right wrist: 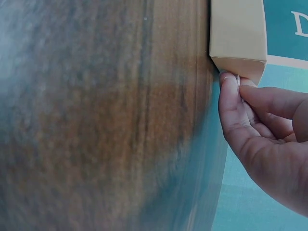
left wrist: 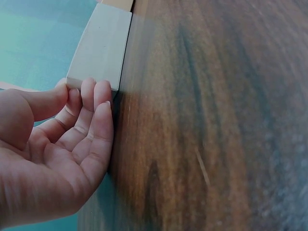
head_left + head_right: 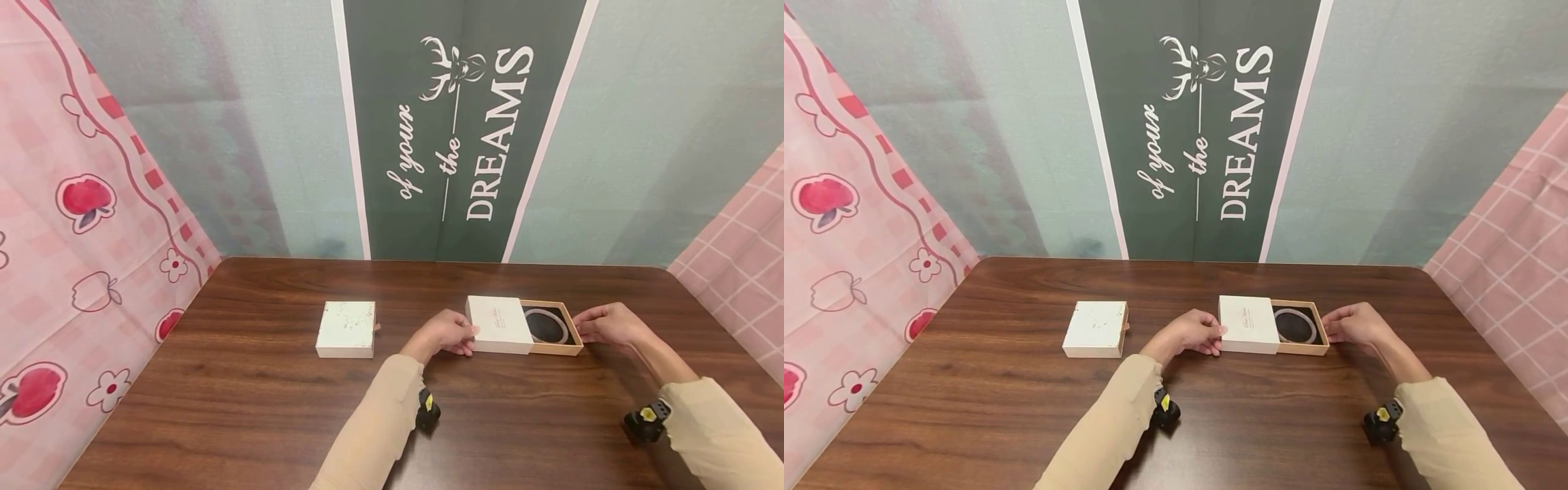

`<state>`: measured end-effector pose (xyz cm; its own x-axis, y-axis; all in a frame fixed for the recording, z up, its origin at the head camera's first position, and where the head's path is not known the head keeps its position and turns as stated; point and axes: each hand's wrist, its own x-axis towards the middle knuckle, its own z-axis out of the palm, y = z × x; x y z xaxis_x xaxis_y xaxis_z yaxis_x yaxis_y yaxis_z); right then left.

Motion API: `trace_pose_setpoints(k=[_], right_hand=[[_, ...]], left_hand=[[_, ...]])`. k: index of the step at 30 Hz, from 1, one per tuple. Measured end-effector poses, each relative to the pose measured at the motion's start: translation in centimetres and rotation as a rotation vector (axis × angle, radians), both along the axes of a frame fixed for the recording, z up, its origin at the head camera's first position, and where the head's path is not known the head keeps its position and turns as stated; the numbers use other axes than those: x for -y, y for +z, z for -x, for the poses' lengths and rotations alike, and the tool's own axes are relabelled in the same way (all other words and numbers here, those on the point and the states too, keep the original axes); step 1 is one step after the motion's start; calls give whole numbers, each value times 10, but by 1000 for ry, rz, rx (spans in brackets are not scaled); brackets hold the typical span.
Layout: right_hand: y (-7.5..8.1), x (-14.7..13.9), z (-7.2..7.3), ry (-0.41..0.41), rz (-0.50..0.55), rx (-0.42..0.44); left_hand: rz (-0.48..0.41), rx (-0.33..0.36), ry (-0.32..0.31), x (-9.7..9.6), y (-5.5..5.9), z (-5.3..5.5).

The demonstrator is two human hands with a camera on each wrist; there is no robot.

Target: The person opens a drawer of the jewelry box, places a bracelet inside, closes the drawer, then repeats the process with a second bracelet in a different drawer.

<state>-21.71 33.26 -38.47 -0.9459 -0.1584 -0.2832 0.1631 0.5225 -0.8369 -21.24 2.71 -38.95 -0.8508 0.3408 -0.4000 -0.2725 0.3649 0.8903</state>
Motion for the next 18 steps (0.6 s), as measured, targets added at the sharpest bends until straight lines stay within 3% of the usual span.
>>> trace_pose_setpoints(k=[18], right_hand=[[-2,0,0,5,67,-2]], left_hand=[[1,8,7,-1,1,-1]])
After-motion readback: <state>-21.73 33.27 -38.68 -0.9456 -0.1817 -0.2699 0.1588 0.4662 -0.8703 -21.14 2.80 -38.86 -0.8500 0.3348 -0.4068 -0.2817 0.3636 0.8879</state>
